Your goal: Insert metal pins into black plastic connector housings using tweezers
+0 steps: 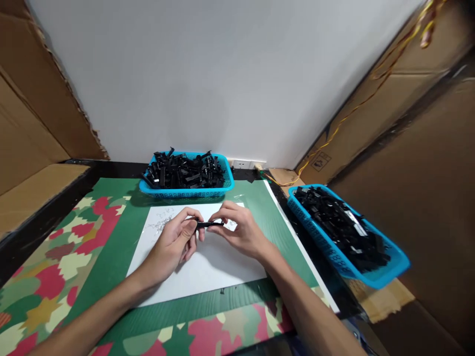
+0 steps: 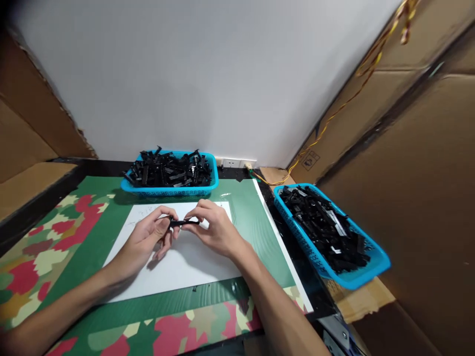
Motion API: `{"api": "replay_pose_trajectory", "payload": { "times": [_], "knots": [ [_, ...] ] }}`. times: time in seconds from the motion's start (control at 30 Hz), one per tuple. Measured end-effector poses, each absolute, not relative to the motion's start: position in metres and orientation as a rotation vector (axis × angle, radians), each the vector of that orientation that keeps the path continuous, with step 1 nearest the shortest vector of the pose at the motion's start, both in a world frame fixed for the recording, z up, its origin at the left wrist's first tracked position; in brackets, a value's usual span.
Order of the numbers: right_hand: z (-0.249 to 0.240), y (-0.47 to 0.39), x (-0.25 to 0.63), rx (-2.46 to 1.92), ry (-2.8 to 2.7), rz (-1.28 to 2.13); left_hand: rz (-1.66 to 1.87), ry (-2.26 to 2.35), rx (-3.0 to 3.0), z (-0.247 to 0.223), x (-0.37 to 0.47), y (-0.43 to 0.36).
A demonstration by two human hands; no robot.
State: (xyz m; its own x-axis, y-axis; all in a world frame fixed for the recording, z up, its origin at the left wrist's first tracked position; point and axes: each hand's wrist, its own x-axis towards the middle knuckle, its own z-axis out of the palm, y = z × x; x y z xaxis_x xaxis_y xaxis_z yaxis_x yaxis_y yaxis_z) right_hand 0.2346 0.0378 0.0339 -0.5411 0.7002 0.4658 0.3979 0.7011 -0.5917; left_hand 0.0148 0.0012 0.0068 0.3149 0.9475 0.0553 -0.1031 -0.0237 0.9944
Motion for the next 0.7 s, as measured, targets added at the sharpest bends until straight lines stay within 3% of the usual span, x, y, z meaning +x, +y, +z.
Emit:
{"api": "replay_pose_trajectory", "payload": {
  "times": [0.2, 0.43, 0.6, 0.7],
  "knots": [
    [0.056, 0.029, 0.269, -1.132, -2.101, 0.135, 1.077, 1.027, 1.392, 0.005, 0.008, 0.008],
    [0.087, 0.011, 0.43, -1.888, -1.511, -0.536, 1.277, 1.707, 1.898, 0.007, -0.032, 0.036],
    [0.084, 0.005, 0.505, -2.322, -1.13, -0.54, 1.271, 2.005, 1.986, 0.007, -0.061, 0.053],
    [0.087, 0.008, 0.505, -2.281, -1.182, -0.379, 1.144, 2.165, 2.056, 0.012, -0.065, 0.06]
  ]
}}
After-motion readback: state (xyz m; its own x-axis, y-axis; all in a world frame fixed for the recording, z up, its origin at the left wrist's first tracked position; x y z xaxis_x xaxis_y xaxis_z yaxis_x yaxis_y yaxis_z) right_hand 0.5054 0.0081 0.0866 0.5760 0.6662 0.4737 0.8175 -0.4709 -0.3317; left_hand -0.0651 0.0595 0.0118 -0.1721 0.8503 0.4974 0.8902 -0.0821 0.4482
